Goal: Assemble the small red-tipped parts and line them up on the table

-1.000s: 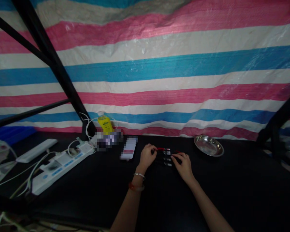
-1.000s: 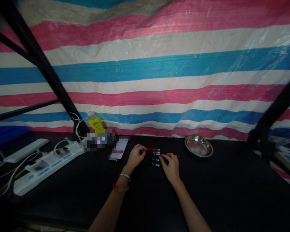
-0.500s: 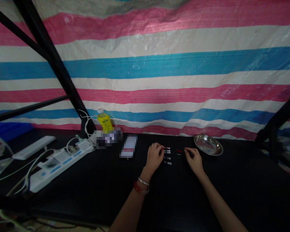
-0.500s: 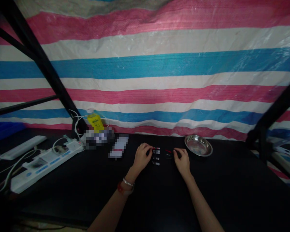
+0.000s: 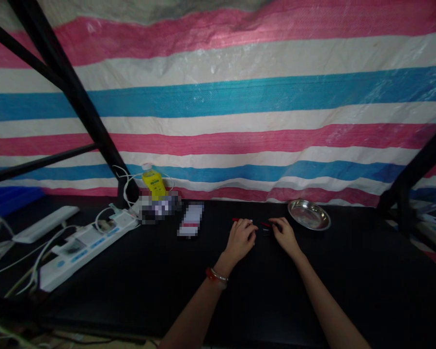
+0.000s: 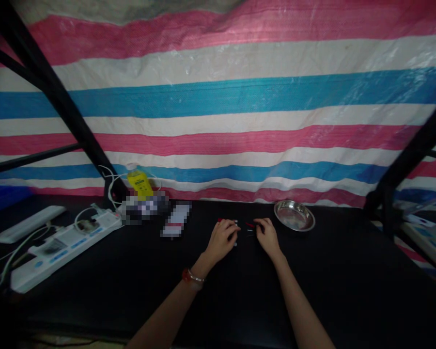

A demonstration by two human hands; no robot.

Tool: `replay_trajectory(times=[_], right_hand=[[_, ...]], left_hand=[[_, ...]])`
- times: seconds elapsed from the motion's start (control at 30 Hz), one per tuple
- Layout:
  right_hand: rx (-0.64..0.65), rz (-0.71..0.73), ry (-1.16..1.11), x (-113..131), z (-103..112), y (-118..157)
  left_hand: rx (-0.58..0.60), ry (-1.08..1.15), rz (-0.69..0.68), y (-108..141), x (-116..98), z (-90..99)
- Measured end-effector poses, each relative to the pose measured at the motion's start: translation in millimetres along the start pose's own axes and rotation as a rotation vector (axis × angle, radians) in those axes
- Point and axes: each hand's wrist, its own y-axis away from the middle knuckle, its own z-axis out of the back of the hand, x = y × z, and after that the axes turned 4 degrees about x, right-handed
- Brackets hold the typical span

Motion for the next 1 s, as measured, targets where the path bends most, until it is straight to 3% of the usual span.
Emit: replay_trajectory(times=[0.13,0.23,0.37,0.73,1.0], right_hand=[[-0.046,-0.013,-0.114,-3,3,2],[-0.155,-0.048,-0.170,-8,6,3],[-0.239,-0.081,-0.164,-12,7,3],[-0.046,-0.045,-0.045,-9,11,6],[-0.011,0.056,0.031,-3,9,11]], left_hand=[[0.101,-0.022,-0.107,0,-11,-6.0],[0.180,-0.033,-0.208,2,-20,-12.2],[0.207,-0.103,-0.262,7,-32,-22.3],[0.229,-0.234,-0.226,7,-34,-25.1],[0.297,-0.180,-0.234,5,-31,-20.7]])
